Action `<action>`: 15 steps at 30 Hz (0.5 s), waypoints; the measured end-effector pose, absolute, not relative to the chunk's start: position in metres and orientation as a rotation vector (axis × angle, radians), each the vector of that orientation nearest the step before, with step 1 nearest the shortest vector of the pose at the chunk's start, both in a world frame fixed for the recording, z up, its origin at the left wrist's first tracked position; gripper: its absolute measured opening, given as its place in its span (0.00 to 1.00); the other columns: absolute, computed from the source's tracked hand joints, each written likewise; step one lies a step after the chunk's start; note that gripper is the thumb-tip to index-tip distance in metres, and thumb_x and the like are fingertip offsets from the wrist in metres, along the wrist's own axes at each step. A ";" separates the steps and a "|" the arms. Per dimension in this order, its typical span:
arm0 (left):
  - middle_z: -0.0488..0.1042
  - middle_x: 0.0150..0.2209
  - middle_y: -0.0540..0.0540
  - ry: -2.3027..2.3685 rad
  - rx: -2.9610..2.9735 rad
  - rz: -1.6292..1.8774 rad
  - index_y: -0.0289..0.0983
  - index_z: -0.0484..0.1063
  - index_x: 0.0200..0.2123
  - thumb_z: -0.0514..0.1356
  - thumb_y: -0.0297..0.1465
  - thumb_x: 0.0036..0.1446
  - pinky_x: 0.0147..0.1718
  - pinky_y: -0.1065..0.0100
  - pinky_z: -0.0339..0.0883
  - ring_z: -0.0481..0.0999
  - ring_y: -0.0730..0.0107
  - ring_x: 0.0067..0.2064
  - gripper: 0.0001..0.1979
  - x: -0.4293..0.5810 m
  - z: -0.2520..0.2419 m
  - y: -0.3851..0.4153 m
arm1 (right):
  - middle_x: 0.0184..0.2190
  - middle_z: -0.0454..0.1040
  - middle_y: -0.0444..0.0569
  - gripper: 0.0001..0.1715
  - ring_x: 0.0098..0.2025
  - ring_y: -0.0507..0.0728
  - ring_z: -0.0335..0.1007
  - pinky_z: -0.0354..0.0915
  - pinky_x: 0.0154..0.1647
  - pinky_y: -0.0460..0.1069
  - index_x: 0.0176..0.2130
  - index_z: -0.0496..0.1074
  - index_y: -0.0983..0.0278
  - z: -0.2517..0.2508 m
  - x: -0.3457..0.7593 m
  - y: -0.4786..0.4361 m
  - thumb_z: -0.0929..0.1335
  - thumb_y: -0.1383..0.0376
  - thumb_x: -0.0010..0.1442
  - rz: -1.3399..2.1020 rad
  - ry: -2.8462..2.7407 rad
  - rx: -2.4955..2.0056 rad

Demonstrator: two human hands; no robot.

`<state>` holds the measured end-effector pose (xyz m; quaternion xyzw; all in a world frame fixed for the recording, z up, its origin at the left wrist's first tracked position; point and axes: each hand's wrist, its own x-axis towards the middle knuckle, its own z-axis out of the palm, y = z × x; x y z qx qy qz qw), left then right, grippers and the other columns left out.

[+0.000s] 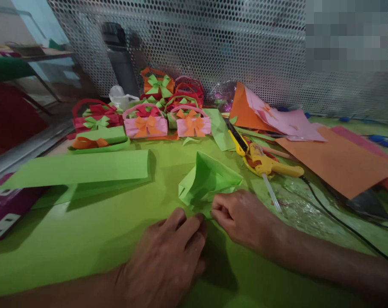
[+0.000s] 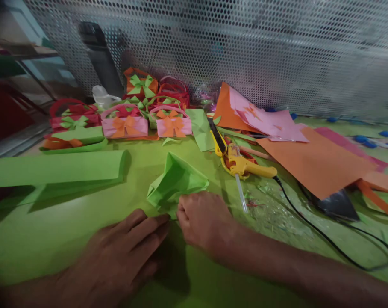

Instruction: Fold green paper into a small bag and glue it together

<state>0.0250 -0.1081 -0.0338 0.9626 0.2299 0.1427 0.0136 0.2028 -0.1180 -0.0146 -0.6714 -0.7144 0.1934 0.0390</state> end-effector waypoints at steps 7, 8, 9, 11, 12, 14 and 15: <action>0.75 0.38 0.47 0.709 2.997 0.434 0.37 0.73 0.32 0.60 0.34 0.51 0.27 0.64 0.62 0.68 0.62 0.36 0.07 0.024 -0.038 -0.109 | 0.21 0.70 0.46 0.09 0.21 0.50 0.57 0.44 0.22 0.48 0.28 0.69 0.65 -0.010 0.198 -0.120 0.61 0.69 0.55 0.472 -2.364 -2.164; 0.74 0.38 0.47 0.707 2.995 0.430 0.37 0.72 0.34 0.60 0.35 0.52 0.27 0.64 0.62 0.67 0.62 0.36 0.09 0.024 -0.038 -0.110 | 0.22 0.71 0.46 0.09 0.22 0.51 0.58 0.44 0.22 0.48 0.28 0.69 0.65 -0.010 0.198 -0.120 0.61 0.69 0.56 0.465 -2.378 -2.164; 0.74 0.37 0.47 0.706 2.992 0.425 0.36 0.72 0.36 0.60 0.36 0.52 0.28 0.64 0.62 0.67 0.62 0.36 0.11 0.024 -0.039 -0.110 | 0.22 0.72 0.47 0.09 0.23 0.51 0.59 0.44 0.22 0.48 0.29 0.69 0.65 -0.010 0.198 -0.120 0.61 0.69 0.56 0.457 -2.390 -2.162; 0.74 0.38 0.47 0.713 2.986 0.373 0.35 0.70 0.43 0.60 0.39 0.53 0.28 0.64 0.63 0.67 0.61 0.37 0.17 0.024 -0.038 -0.110 | 0.23 0.73 0.47 0.09 0.23 0.52 0.61 0.43 0.22 0.48 0.29 0.69 0.64 -0.010 0.198 -0.120 0.61 0.70 0.56 0.443 -2.405 -2.153; 0.73 0.38 0.46 0.720 2.984 0.315 0.35 0.68 0.46 0.59 0.41 0.53 0.28 0.63 0.63 0.66 0.60 0.37 0.20 0.025 -0.037 -0.110 | 0.23 0.73 0.47 0.09 0.23 0.52 0.61 0.43 0.22 0.49 0.29 0.69 0.64 -0.010 0.198 -0.120 0.61 0.70 0.56 0.440 -2.410 -2.148; 0.72 0.40 0.45 0.735 2.964 0.153 0.35 0.67 0.48 0.59 0.44 0.52 0.28 0.62 0.65 0.66 0.59 0.38 0.24 0.027 -0.034 -0.109 | 0.23 0.73 0.48 0.09 0.23 0.52 0.62 0.42 0.22 0.49 0.29 0.70 0.65 -0.011 0.198 -0.120 0.61 0.69 0.56 0.437 -2.410 -2.140; 0.72 0.42 0.45 0.740 2.941 0.067 0.36 0.67 0.48 0.59 0.46 0.51 0.28 0.61 0.66 0.67 0.58 0.38 0.25 0.028 -0.031 -0.109 | 0.23 0.73 0.48 0.09 0.23 0.52 0.62 0.42 0.21 0.48 0.29 0.70 0.65 -0.011 0.198 -0.121 0.61 0.69 0.56 0.441 -2.411 -2.136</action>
